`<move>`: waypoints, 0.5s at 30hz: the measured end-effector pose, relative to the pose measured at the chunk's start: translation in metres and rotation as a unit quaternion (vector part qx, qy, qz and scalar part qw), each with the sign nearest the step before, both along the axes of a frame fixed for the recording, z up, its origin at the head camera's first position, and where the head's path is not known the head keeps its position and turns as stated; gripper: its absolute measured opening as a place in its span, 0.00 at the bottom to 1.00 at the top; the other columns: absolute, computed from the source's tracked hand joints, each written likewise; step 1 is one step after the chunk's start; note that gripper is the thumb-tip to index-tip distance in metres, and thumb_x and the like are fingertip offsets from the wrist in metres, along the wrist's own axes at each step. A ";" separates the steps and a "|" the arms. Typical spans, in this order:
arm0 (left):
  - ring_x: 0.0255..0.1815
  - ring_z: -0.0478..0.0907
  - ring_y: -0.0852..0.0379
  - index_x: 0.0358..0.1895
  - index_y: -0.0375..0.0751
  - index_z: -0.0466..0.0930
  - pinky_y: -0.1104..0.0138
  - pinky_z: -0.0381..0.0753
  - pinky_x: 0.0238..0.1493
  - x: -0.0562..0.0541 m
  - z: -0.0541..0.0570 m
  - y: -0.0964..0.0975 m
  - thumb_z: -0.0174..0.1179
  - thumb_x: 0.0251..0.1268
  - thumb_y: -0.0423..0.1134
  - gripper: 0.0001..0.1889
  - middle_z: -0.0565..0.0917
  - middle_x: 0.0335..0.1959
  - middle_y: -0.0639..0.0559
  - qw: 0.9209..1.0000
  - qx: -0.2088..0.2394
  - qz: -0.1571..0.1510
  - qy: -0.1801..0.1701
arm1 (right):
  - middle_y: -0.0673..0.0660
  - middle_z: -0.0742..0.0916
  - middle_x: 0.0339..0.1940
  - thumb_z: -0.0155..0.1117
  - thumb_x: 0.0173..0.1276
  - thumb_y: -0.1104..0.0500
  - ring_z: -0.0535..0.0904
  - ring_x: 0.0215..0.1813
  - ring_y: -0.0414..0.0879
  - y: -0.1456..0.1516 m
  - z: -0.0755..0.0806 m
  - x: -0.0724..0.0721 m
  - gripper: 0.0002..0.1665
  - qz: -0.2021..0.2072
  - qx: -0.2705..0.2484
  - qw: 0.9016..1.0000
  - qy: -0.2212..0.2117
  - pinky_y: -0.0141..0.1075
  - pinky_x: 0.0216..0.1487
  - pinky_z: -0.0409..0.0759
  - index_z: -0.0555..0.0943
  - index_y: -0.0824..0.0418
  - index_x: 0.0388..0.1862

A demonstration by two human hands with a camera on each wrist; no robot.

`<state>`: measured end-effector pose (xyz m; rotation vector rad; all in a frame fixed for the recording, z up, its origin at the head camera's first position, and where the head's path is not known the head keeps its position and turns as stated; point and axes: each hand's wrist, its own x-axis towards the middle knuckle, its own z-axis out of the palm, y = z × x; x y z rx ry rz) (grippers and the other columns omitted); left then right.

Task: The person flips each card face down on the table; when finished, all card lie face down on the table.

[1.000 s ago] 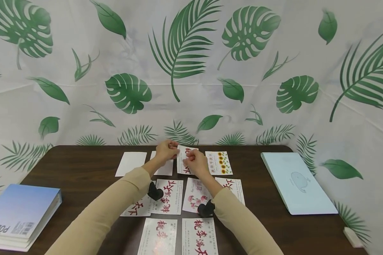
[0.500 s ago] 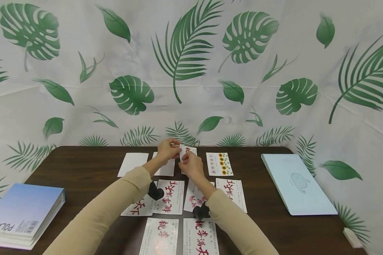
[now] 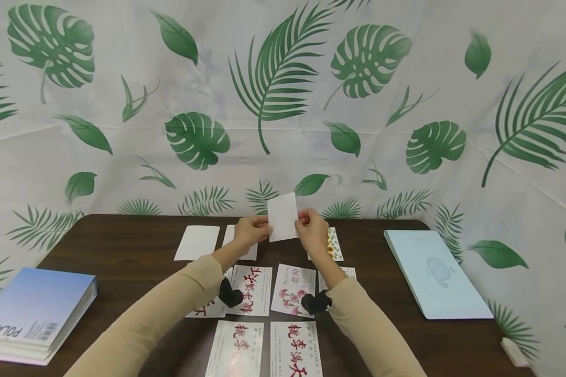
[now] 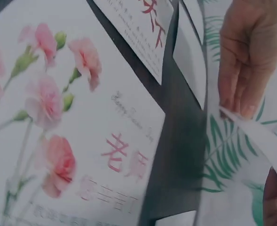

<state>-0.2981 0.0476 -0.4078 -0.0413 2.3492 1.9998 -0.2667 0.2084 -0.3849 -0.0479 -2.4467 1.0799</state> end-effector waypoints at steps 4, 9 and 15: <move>0.37 0.83 0.52 0.47 0.33 0.83 0.69 0.84 0.33 0.005 -0.004 0.001 0.66 0.52 0.28 0.16 0.86 0.38 0.41 0.997 -0.063 0.014 0.045 | 0.60 0.83 0.26 0.65 0.57 0.66 0.75 0.25 0.43 0.004 -0.011 -0.001 0.07 -0.015 -0.033 0.999 -0.029 0.29 0.27 0.71 0.80 0.68 0.35; 0.36 0.84 0.50 0.43 0.33 0.84 0.66 0.84 0.35 0.012 -0.005 -0.005 0.68 0.50 0.31 0.14 0.86 0.35 0.44 0.980 -0.181 -0.003 0.085 | 0.58 0.83 0.24 0.68 0.56 0.65 0.73 0.21 0.39 0.008 -0.029 -0.003 0.08 -0.023 -0.039 0.995 -0.088 0.27 0.20 0.73 0.80 0.68 0.33; 0.28 0.79 0.56 0.34 0.34 0.84 0.65 0.79 0.31 0.014 -0.010 -0.009 0.70 0.49 0.34 0.09 0.85 0.27 0.48 0.948 -0.292 -0.039 0.124 | 0.57 0.82 0.22 0.72 0.53 0.62 0.76 0.24 0.46 0.009 -0.042 -0.003 0.12 -0.013 0.035 0.991 -0.131 0.33 0.24 0.72 0.77 0.65 0.28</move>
